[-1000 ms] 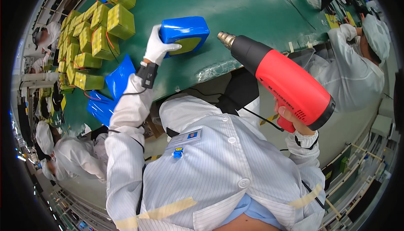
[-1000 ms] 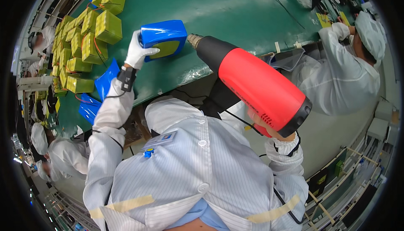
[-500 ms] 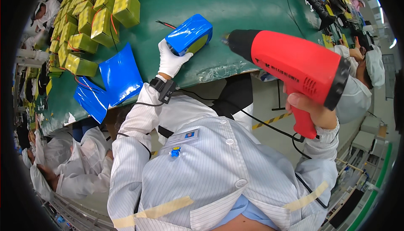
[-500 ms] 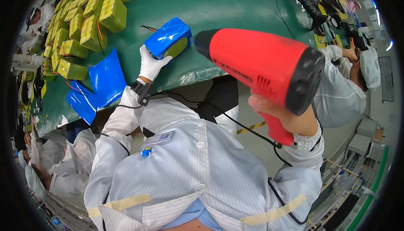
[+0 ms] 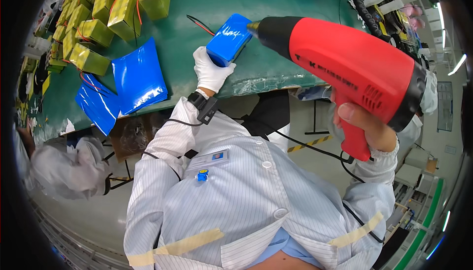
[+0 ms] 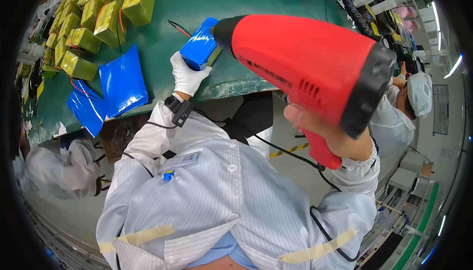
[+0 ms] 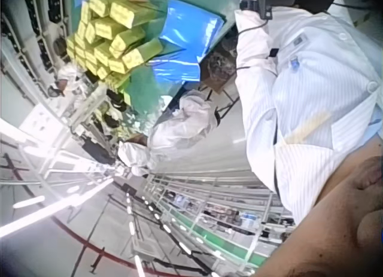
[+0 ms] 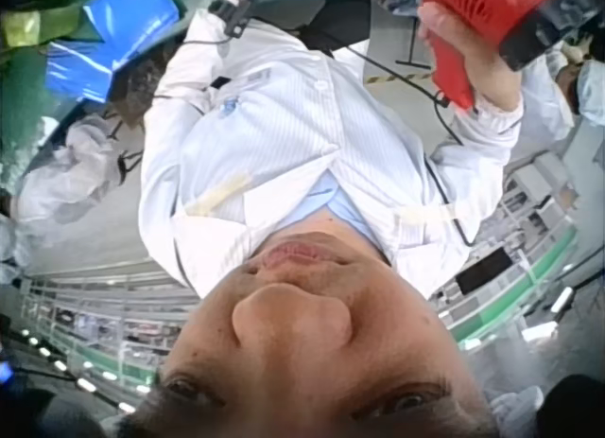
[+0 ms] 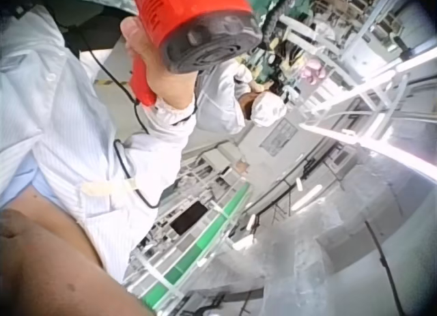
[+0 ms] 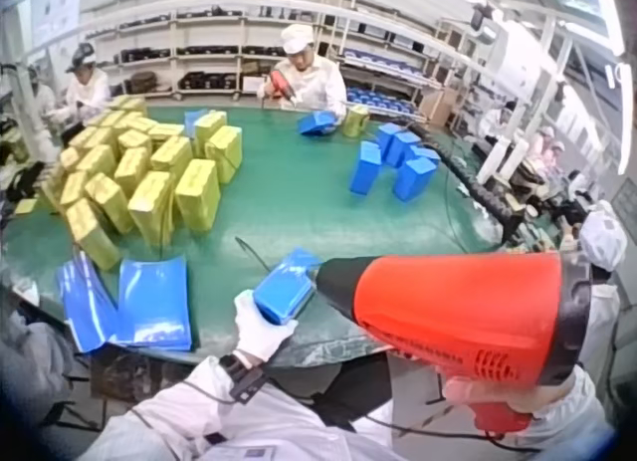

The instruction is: Applying heat with a heat gun to shrink blue plastic casing around battery packs on a production line.

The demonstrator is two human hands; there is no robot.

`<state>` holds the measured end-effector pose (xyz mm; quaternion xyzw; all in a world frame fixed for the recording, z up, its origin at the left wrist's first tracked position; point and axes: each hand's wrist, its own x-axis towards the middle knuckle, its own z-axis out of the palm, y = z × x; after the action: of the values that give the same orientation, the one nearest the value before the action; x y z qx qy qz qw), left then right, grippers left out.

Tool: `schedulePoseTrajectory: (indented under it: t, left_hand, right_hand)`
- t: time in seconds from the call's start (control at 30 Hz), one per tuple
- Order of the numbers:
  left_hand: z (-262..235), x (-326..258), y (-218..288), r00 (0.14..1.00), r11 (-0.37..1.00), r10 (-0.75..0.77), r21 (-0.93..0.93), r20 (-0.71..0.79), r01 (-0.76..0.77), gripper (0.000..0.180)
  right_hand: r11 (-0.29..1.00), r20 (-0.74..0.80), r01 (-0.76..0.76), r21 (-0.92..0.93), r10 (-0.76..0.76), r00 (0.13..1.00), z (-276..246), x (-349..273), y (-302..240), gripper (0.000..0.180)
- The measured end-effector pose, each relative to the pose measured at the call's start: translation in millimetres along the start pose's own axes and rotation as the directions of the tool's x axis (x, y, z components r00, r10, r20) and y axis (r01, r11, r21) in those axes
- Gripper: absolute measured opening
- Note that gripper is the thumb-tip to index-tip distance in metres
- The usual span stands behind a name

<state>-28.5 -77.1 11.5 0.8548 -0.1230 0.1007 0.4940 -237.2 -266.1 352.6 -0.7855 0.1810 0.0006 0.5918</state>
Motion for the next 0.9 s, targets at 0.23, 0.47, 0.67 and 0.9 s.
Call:
schedulePoseTrajectory:
  t: [0.23,0.47,0.67,0.9]
  left_hand:
    - [-18,32,-18,0.985,0.998,0.046,-0.059,0.164,-0.037,0.093]
    - [-35,88,-43,0.746,0.883,0.111,-0.410,0.657,0.230,0.092]
    - [-40,95,-29,0.751,0.835,-0.046,-0.387,0.659,0.390,0.084]
    - [-41,69,-1,0.928,0.916,0.081,-0.394,0.362,0.074,0.080]
  right_hand:
    - [0.994,0.005,0.047,-0.103,-0.047,0.999,-2,0,-6,0.039]
    - [0.999,-0.020,0.028,0.018,-0.028,0.999,-10,-7,-2,0.037]
    - [0.998,-0.048,-0.033,0.061,0.036,0.998,-22,-13,3,0.039]
    - [0.985,-0.041,-0.081,0.153,0.088,0.995,-35,-19,9,0.043]
